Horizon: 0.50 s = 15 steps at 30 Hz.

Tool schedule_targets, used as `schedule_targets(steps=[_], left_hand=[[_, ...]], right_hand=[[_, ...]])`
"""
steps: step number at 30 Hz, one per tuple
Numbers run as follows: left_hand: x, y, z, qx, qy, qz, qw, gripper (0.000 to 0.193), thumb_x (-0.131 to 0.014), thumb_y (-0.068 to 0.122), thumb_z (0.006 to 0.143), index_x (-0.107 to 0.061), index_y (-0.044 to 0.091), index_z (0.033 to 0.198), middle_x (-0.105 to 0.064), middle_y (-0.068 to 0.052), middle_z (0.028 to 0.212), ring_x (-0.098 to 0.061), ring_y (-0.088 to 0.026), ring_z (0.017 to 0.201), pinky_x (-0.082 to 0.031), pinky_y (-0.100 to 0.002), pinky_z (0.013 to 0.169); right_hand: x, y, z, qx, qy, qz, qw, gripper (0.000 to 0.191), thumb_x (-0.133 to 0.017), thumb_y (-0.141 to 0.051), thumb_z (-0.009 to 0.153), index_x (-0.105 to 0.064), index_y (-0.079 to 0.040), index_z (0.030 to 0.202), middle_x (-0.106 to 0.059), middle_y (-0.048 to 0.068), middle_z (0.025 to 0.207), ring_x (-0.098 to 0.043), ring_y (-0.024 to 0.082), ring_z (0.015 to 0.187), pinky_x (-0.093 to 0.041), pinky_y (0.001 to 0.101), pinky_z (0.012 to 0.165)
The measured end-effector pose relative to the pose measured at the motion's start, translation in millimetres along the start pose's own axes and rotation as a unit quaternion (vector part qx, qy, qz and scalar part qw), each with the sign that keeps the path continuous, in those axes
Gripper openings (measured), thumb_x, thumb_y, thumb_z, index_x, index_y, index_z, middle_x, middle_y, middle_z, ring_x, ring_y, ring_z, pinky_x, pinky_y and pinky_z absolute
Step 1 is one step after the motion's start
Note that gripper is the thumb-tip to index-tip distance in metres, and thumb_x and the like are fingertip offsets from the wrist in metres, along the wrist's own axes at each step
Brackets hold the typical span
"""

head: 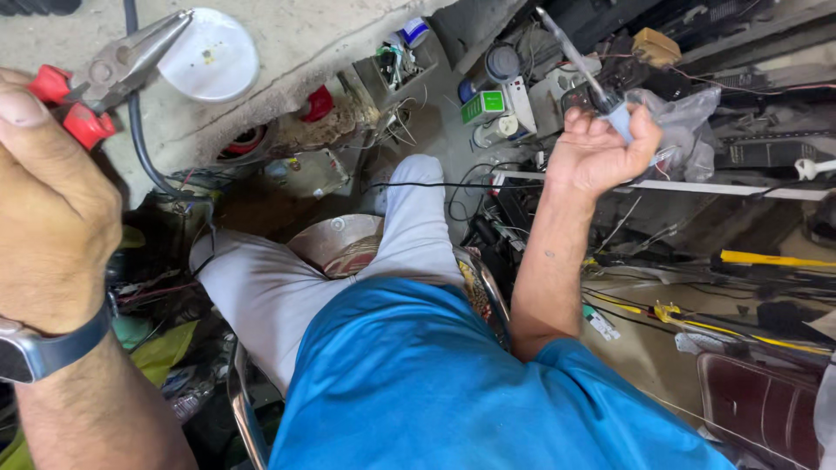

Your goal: The person uses a soldering iron and pliers to solder small electronic components on a workbench. They repeatedly heat the component, apply solder, and adjust the piece with pliers. The work area contains various tools and electronic parts.

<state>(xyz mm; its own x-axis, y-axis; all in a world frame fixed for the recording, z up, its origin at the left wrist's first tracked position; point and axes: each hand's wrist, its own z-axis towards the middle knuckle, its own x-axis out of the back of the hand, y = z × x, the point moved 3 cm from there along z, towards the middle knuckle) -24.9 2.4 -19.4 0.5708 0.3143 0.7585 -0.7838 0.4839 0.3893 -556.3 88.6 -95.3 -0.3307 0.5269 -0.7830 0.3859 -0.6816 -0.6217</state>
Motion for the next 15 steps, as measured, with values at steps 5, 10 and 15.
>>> schedule_targets(steps=[5, 10, 15], left_hand=[[0.6, 1.3, -2.2, -0.001, -0.001, 0.081, 0.997, 0.031, -0.033, 0.012, 0.123, -0.061, 0.001, 0.117, -0.063, -0.014, 0.103, -0.062, -0.033, 0.089, -0.049, -0.039, 0.078], [8.6, 4.2, 18.0, -0.060, 0.039, 0.107, 0.992, 0.022, -0.047, 0.016, 0.120, -0.059, 0.003, 0.106, -0.060, -0.017, 0.098, -0.059, -0.036, 0.087, -0.045, -0.046, 0.078], [16.9, 12.5, 25.8, -0.083, 0.063, 0.117, 0.988, 0.017, -0.054, 0.017, 0.112, -0.059, 0.002, 0.106, -0.059, -0.017, 0.096, -0.058, -0.037, 0.088, -0.043, -0.047, 0.074]], right_hand=[[-1.0, 35.6, 33.3, -0.005, -0.012, -0.070, 0.997, 0.030, -0.075, -0.034, 0.084, -0.065, -0.006, 0.081, -0.059, 0.005, 0.064, -0.057, 0.019, 0.060, -0.051, 0.0375, 0.062], [-40.6, 74.1, 39.3, -0.050, -0.023, -0.119, 0.991, 0.033, -0.075, -0.035, 0.083, -0.065, -0.005, 0.074, -0.061, 0.005, 0.062, -0.061, 0.021, 0.058, -0.054, 0.0365, 0.062], [-68.5, 103.8, 30.8, -0.171, -0.062, -0.109, 0.977, 0.034, -0.078, -0.037, 0.083, -0.068, -0.005, 0.081, -0.064, 0.006, 0.069, -0.066, 0.023, 0.068, -0.056, 0.0389, 0.070]])
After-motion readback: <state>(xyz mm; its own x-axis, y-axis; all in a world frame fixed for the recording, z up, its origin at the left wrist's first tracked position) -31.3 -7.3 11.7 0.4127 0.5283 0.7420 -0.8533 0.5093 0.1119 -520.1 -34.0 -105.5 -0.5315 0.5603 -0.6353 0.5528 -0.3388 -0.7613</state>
